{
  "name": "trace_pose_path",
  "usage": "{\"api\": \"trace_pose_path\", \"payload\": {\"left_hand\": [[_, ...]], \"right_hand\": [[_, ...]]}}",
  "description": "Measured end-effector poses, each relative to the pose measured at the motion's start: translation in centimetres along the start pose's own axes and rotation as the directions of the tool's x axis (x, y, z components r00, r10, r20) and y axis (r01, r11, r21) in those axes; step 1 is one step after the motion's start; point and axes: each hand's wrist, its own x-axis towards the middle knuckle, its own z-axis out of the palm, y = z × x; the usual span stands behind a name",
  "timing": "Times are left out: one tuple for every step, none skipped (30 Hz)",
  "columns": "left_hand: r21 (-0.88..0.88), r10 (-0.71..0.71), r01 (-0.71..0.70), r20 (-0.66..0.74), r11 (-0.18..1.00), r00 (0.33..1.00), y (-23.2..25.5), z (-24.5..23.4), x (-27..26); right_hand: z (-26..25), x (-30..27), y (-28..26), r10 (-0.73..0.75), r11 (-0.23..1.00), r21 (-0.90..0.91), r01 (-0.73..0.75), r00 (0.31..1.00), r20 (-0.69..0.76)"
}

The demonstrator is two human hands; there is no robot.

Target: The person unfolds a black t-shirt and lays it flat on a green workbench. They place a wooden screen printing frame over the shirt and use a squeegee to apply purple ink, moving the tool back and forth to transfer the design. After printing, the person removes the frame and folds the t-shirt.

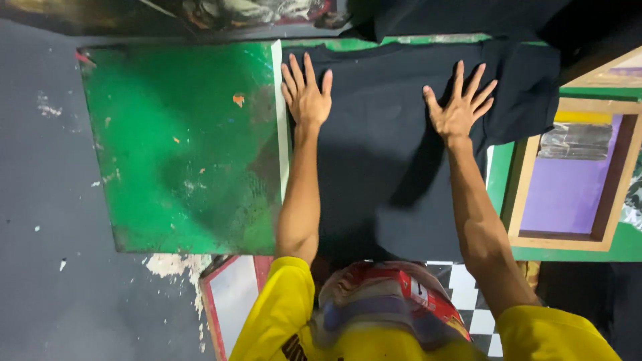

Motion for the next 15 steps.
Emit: {"api": "trace_pose_path", "payload": {"left_hand": [[0.005, -0.007, 0.007, 0.007, 1.0, 1.0, -1.0, -0.6, -0.2], [-0.1, 0.098, -0.115, -0.161, 0.988, 0.982, -1.9, -1.1, -0.5], [-0.183, 0.178, -0.249, -0.333, 0.951, 0.926, -2.8, -1.7, -0.8], [-0.188, 0.174, -0.245, -0.328, 0.951, 0.928, -3.7, -2.4, -3.3], [-0.238, 0.125, -0.216, -0.345, 0.947, 0.93, -4.7, -3.1, -5.8], [-0.279, 0.071, -0.181, -0.361, 0.943, 0.93, -6.3, -4.1, -8.4], [-0.276, 0.063, -0.171, -0.358, 0.946, 0.932, -8.0, -2.7, -12.6], [-0.303, -0.048, -0.056, -0.325, 0.951, 0.945, -9.5, -1.2, -16.4], [-0.326, -0.158, 0.059, -0.288, 0.944, 0.944, -11.1, 0.3, -20.4], [-0.329, -0.157, 0.057, -0.286, 0.943, 0.945, -11.5, 0.0, -23.8], [-0.344, -0.283, 0.246, -0.06, 0.906, 0.957, -11.9, -0.3, -27.3], [-0.308, -0.402, 0.438, 0.175, 0.845, 0.899, -12.5, -0.8, -31.7], [-0.303, -0.407, 0.446, 0.185, 0.842, 0.895, -13.0, -0.5, -34.2], [-0.288, -0.389, 0.399, 0.092, 0.871, 0.916, -13.5, -0.1, -35.8], [-0.267, -0.367, 0.353, -0.002, 0.897, 0.93, -13.9, 0.3, -37.4]], "right_hand": [[0.1, -0.5, 0.4, -0.001, 1.0, -0.001, 0.001, 1.0, 0.011], [0.0, -1.1, 1.0, -0.081, 0.997, 0.004, 0.081, 0.996, -0.042], [-0.1, -1.8, 1.5, -0.159, 0.987, 0.006, 0.16, 0.983, -0.095], [0.3, -3.5, 2.9, -0.158, 0.987, -0.001, 0.159, 0.983, -0.091], [0.6, -5.3, 4.2, -0.234, 0.971, -0.001, 0.238, 0.953, -0.193], [1.2, -7.2, 5.1, -0.31, 0.946, -0.002, 0.324, 0.906, -0.288], [1.7, -9.9, 6.5, -0.316, 0.944, -0.001, 0.329, 0.906, -0.28], [2.2, -12.5, 7.8, -0.314, 0.944, -0.026, 0.328, 0.875, -0.369], [2.7, -15.2, 9.2, -0.311, 0.944, -0.05, 0.325, 0.835, -0.454], [3.3, -17.5, 11.0, -0.31, 0.945, -0.053, 0.322, 0.835, -0.454], [4.0, -19.9, 12.9, -0.246, 0.967, -0.052, 0.25, 0.861, -0.446], [4.7, -22.9, 14.9, -0.184, 0.983, -0.053, 0.178, 0.886, -0.426], [5.1, -24.8, 16.7, -0.185, 0.982, -0.058, 0.177, 0.89, -0.416], [5.8, -25.9, 18.2, -0.098, 0.995, -0.019, 0.099, 0.904, -0.416], [6.4, -27.0, 19.7, -0.01, 1.0, 0.021, 0.021, 0.911, -0.413]]}}
